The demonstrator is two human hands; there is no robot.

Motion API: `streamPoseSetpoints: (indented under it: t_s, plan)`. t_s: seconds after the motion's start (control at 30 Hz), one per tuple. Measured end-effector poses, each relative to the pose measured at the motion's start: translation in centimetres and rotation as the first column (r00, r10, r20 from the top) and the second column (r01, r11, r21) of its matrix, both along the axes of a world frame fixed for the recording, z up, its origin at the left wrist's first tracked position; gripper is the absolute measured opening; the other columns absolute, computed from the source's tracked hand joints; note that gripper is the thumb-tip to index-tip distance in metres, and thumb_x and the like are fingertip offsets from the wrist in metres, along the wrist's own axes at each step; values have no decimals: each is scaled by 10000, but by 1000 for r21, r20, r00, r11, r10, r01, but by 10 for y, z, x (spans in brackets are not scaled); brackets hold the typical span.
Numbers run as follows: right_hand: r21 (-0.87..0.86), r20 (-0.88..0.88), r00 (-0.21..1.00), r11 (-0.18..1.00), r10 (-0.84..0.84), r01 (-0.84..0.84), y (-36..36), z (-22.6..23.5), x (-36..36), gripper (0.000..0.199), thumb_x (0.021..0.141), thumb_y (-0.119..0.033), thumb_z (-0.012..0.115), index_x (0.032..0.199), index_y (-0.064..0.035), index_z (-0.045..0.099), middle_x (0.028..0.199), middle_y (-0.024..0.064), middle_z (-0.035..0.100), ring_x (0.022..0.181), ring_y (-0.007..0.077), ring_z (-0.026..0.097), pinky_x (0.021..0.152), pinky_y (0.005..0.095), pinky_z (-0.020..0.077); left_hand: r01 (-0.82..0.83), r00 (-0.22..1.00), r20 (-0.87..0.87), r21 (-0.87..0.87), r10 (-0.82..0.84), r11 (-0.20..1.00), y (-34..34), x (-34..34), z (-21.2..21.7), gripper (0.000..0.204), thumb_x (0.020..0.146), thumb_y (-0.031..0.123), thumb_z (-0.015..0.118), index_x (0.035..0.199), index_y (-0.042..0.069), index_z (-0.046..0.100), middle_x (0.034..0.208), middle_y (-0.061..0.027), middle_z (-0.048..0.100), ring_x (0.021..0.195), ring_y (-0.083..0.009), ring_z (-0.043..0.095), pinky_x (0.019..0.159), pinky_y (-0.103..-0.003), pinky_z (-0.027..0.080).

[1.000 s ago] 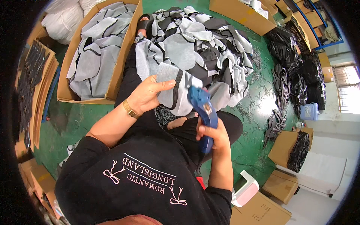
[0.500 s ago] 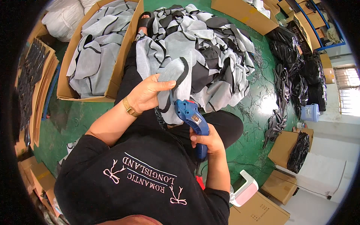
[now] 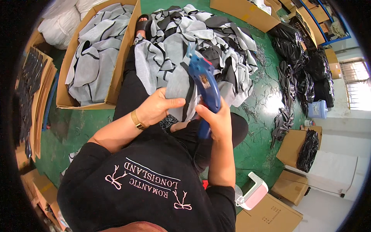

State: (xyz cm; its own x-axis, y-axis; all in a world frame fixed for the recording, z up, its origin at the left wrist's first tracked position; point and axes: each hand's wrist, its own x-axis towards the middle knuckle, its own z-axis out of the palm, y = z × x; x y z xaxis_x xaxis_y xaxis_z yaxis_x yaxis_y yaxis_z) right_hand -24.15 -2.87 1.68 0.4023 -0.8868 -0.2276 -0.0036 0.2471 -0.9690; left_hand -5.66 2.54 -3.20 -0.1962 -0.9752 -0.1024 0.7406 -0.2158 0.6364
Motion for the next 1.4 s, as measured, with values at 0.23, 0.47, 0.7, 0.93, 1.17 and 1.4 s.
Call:
streamPoseSetpoints:
  t_s: [0.23,0.47,0.7,0.93,1.17,1.4]
  plan:
    - [-317,-290,957,944,-4,-92,2,-6,20,382,685,-83,770,1002,22,584,807,29,608,680,80,550,616,240,463,-81,995,62,41,78,996,-3,4,4,230,941,194,573,1084,16,604,993,-42,660,840,-94,624,754,-251,501]
    - [-72,-144,988,996,-61,51,9,-13,-3,312,742,-89,713,1000,18,574,774,44,588,624,131,589,582,257,491,-150,987,71,108,143,983,-7,18,-5,181,926,145,587,1040,11,631,987,-51,677,852,-113,638,781,-272,503]
    - [67,-291,949,992,124,-109,35,4,-46,362,725,-24,723,1048,32,568,766,37,580,576,110,567,532,256,475,-304,951,75,29,301,952,-15,31,-5,155,880,77,634,1014,0,638,963,-51,679,821,-111,633,765,-266,499]
    - [54,-361,926,994,112,-99,36,-7,-39,281,722,10,679,977,44,566,765,60,601,556,127,573,515,253,466,-332,931,172,25,323,943,-13,26,-1,172,875,36,621,1034,-28,628,956,-52,676,823,-87,622,751,-244,497]
    - [37,-303,947,994,107,-100,33,-14,-33,267,722,19,665,969,44,568,764,63,602,544,129,573,508,255,466,-335,894,299,-53,335,941,-9,29,2,163,875,36,622,1032,-7,630,926,-4,662,805,-40,578,718,-209,467]
    - [27,-325,939,993,117,-114,32,-7,-34,289,722,2,671,987,49,568,775,66,604,556,129,576,508,255,467,-300,879,361,-86,311,950,-7,28,10,158,880,43,618,1030,-9,627,907,14,651,770,-21,547,693,-199,450]
